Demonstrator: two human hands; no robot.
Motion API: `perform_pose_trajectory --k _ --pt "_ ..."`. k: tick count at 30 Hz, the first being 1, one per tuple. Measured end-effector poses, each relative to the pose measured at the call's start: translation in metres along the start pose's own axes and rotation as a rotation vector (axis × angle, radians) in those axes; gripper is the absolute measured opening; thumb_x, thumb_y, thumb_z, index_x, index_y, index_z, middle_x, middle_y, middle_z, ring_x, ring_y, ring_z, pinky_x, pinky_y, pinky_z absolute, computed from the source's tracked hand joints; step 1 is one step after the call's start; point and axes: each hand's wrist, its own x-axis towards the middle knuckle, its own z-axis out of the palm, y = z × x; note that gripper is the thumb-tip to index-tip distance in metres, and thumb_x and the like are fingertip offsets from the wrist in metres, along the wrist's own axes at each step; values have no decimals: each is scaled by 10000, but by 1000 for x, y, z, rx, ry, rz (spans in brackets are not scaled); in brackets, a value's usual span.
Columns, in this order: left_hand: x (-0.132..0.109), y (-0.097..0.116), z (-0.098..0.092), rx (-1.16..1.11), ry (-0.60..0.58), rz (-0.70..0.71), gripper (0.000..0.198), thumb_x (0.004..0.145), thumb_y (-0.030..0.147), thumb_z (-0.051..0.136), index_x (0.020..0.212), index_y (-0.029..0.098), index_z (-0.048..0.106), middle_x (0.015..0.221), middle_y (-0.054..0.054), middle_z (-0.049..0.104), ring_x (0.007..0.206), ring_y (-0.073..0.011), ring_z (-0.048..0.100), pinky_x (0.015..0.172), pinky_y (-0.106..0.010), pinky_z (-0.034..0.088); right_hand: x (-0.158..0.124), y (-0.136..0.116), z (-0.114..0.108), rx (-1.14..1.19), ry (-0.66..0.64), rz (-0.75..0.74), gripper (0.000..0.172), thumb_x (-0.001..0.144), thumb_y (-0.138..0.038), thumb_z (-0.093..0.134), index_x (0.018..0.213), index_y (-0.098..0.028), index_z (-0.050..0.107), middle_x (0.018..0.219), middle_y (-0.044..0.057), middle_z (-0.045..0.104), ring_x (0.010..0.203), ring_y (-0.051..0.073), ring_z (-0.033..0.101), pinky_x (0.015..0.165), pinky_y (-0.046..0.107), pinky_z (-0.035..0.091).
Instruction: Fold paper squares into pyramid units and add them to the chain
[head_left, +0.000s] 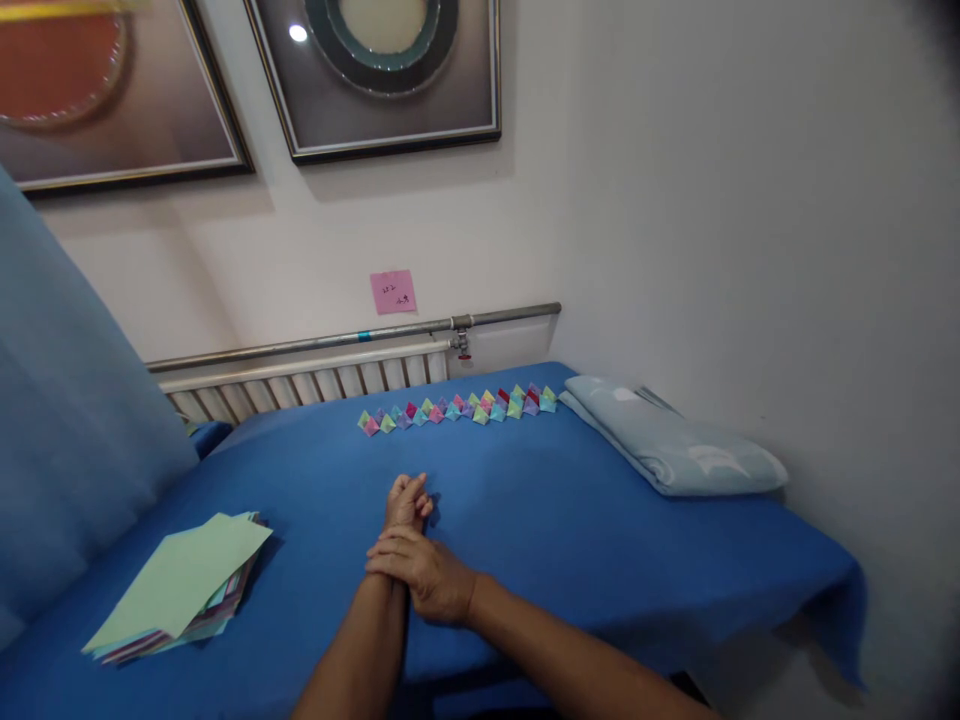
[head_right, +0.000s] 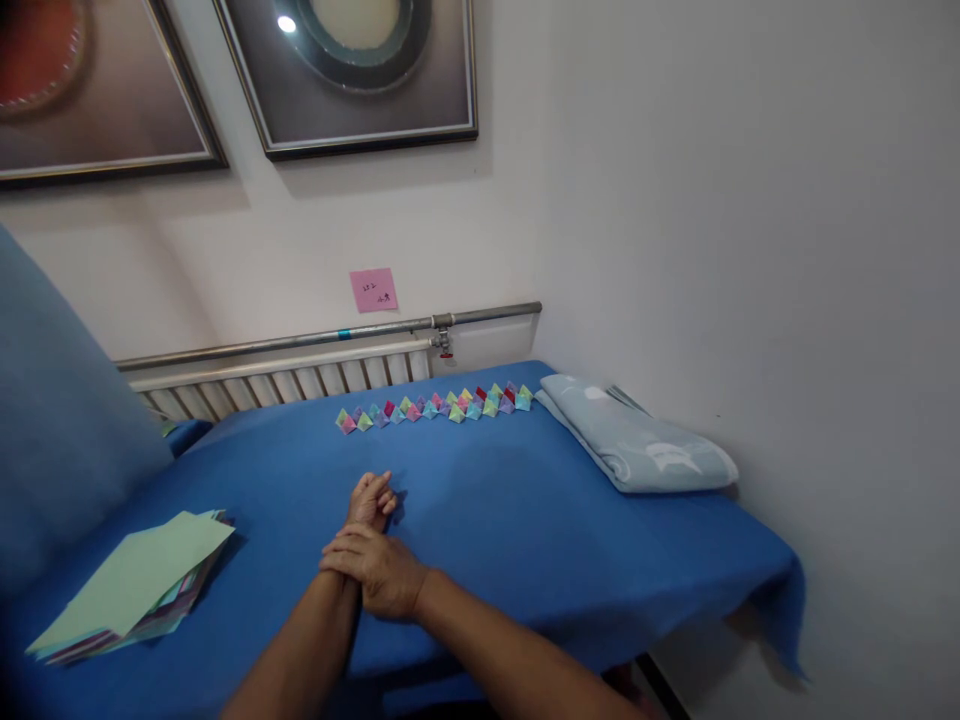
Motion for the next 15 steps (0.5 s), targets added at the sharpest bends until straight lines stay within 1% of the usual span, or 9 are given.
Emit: perform_pose_trajectory --k 2,4,6,10,11,13,15 --pt "1 -1 -1 2 -1 -5 443 732 278 760 604 188 346 504 129 258 389 -22 254 381 -157 228 0 -1 -1 -2 3 0 516 751 -39 421 1234 -100 591 1257 119 612 1255 207 441 1074 396 394" --pt "2 -1 -2 7 -4 -11 311 846 283 661 657 162 445 525 114 325 393 -24 272 373 -157 251 0 -1 -1 -8 -2 1 522 751 -34 418 1238 -106 590 1259 116 613 1253 205 445 1079 397 388" --pt "2 -2 -3 13 -8 -15 237 911 279 582 733 138 515 560 97 390 401 -25 298 370 -155 276 0 -1 -1 -13 1 -4 514 755 -35 418 1233 -103 594 1257 117 615 1251 204 448 1081 393 387" --pt "2 -3 -4 19 -11 -16 195 923 295 567 825 127 561 625 71 475 432 -29 373 386 -154 329 0 0 1 -20 23 -12 488 779 -40 411 1224 -98 602 1243 117 624 1239 201 456 1073 388 397" --pt "2 -3 -4 18 -11 -15 199 923 296 566 819 127 557 622 73 471 431 -29 372 386 -154 328 0 0 1 -20 28 -13 487 783 -39 408 1225 -102 603 1243 113 624 1240 201 456 1070 388 401" --pt "1 -2 -3 13 -12 -11 229 888 276 610 730 146 508 561 95 400 407 -27 326 375 -156 296 0 0 2 -18 37 -14 481 792 -41 407 1226 -107 604 1244 109 622 1245 200 452 1063 380 408" --pt "1 -1 -2 5 -13 -8 351 799 255 697 628 187 398 500 118 292 384 -28 268 363 -167 251 0 1 2 -18 36 -15 472 802 -44 406 1227 -108 603 1245 110 622 1246 197 450 1060 375 411"
